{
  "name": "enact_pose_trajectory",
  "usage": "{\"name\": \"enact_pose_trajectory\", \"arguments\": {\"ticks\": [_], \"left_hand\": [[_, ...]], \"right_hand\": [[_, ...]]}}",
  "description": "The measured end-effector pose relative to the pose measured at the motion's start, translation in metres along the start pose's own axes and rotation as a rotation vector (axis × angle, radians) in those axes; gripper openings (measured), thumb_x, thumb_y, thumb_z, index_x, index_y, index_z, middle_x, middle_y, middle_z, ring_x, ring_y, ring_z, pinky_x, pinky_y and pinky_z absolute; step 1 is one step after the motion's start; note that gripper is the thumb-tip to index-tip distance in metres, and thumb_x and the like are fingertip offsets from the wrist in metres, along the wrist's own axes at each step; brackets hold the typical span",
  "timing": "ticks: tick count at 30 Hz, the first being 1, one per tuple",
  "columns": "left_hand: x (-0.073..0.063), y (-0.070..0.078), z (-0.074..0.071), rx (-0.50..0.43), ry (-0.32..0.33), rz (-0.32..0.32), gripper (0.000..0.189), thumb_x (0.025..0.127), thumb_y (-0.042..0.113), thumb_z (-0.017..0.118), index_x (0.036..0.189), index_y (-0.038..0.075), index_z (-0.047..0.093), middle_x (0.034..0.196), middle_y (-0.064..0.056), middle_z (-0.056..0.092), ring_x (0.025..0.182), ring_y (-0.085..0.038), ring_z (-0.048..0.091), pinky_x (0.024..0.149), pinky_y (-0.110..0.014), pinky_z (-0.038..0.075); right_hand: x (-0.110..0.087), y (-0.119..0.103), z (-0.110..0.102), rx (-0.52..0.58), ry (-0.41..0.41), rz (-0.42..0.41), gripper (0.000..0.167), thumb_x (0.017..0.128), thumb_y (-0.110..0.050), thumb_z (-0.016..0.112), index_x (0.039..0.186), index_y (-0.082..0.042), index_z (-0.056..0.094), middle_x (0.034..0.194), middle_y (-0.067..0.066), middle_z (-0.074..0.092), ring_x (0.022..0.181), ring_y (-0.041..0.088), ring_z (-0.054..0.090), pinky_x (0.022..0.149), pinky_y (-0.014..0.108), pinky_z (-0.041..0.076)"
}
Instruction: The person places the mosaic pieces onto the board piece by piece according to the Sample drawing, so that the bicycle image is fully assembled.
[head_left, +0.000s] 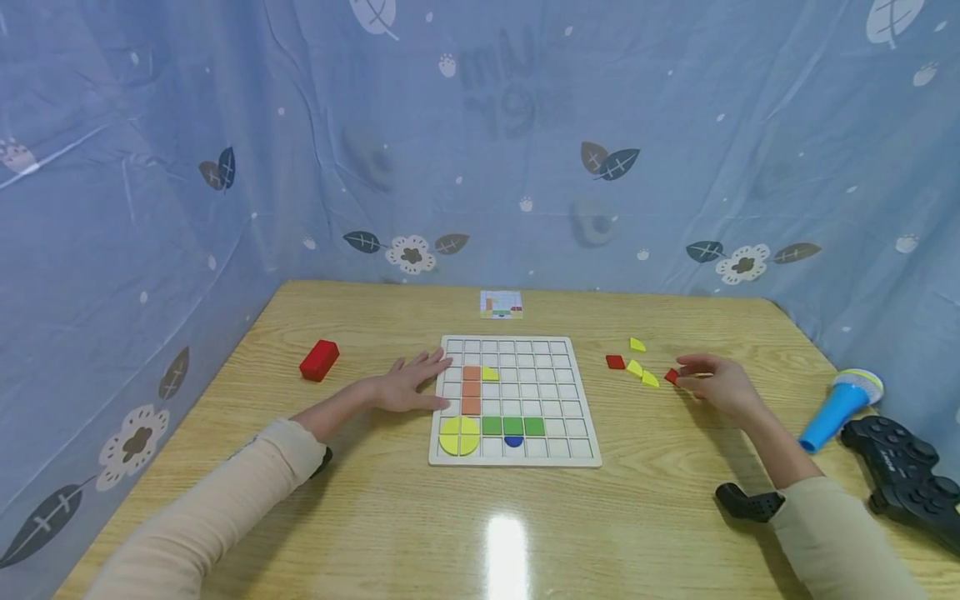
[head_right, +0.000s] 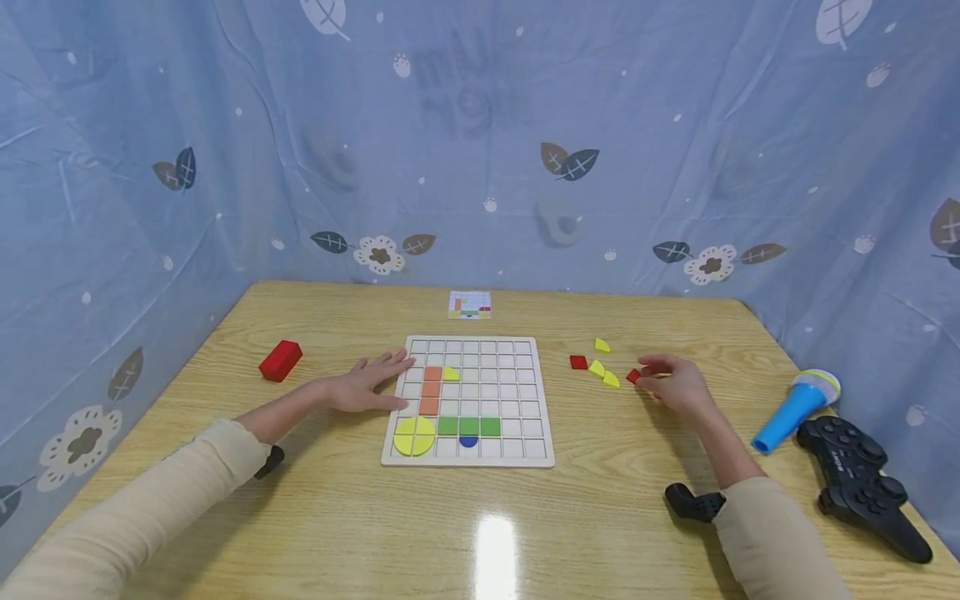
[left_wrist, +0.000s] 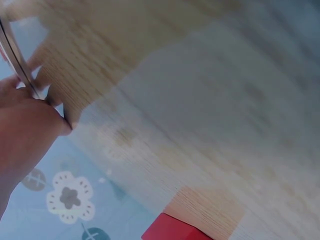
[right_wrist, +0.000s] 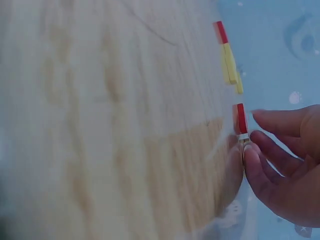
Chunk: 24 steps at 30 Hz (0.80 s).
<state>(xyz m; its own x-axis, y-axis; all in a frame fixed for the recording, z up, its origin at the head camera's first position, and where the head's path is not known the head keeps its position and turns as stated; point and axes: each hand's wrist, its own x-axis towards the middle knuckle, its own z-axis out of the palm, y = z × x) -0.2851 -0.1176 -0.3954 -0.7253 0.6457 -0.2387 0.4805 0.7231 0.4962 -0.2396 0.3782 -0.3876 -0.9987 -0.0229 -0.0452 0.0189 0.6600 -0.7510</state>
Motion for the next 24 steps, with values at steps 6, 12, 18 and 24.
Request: {"name": "enact_pose_trajectory", "arguments": {"ticks": [6,12,18,24], "left_hand": [[0.001,-0.001,0.000,-0.005,-0.005,0.007,0.082,0.095,0.047,0.053,0.154,0.009,0.011,0.158,-0.014,-0.002,0.143,-0.034,-0.005,0.109,-0.058,-0.005],[0.001,0.000,0.000,-0.003,0.001,-0.005,0.082,0.094,0.049,0.053,0.154,0.010,0.011,0.158,-0.012,-0.001,0.143,-0.033,-0.005,0.109,-0.056,-0.006],[0.001,-0.003,0.001,-0.001,-0.007,-0.012,0.083,0.094,0.051,0.051,0.154,0.012,0.009,0.159,-0.011,-0.003,0.143,-0.032,-0.006,0.110,-0.055,-0.007],[0.000,-0.002,0.001,-0.008,-0.008,-0.004,0.084,0.094,0.052,0.051,0.154,0.011,0.010,0.158,-0.012,-0.003,0.143,-0.032,-0.006,0.109,-0.055,-0.007]], "right_hand": [[0.006,-0.003,0.003,-0.074,-0.026,-0.065,0.048,0.093,-0.007,0.061,0.134,0.011,0.044,0.125,0.033,0.050,0.109,0.045,0.052,0.062,0.032,0.050],[0.013,-0.004,0.002,-0.122,-0.068,-0.112,0.049,0.091,-0.005,0.063,0.133,0.012,0.043,0.119,0.032,0.052,0.104,0.046,0.054,0.065,0.030,0.050],[0.016,-0.004,0.002,-0.128,-0.078,-0.121,0.053,0.090,-0.003,0.064,0.136,0.012,0.041,0.117,0.032,0.051,0.102,0.044,0.055,0.065,0.028,0.049],[0.015,-0.003,0.004,-0.107,-0.076,-0.112,0.048,0.090,-0.004,0.064,0.133,0.011,0.045,0.111,0.028,0.052,0.095,0.035,0.055,0.061,0.028,0.048]]}}
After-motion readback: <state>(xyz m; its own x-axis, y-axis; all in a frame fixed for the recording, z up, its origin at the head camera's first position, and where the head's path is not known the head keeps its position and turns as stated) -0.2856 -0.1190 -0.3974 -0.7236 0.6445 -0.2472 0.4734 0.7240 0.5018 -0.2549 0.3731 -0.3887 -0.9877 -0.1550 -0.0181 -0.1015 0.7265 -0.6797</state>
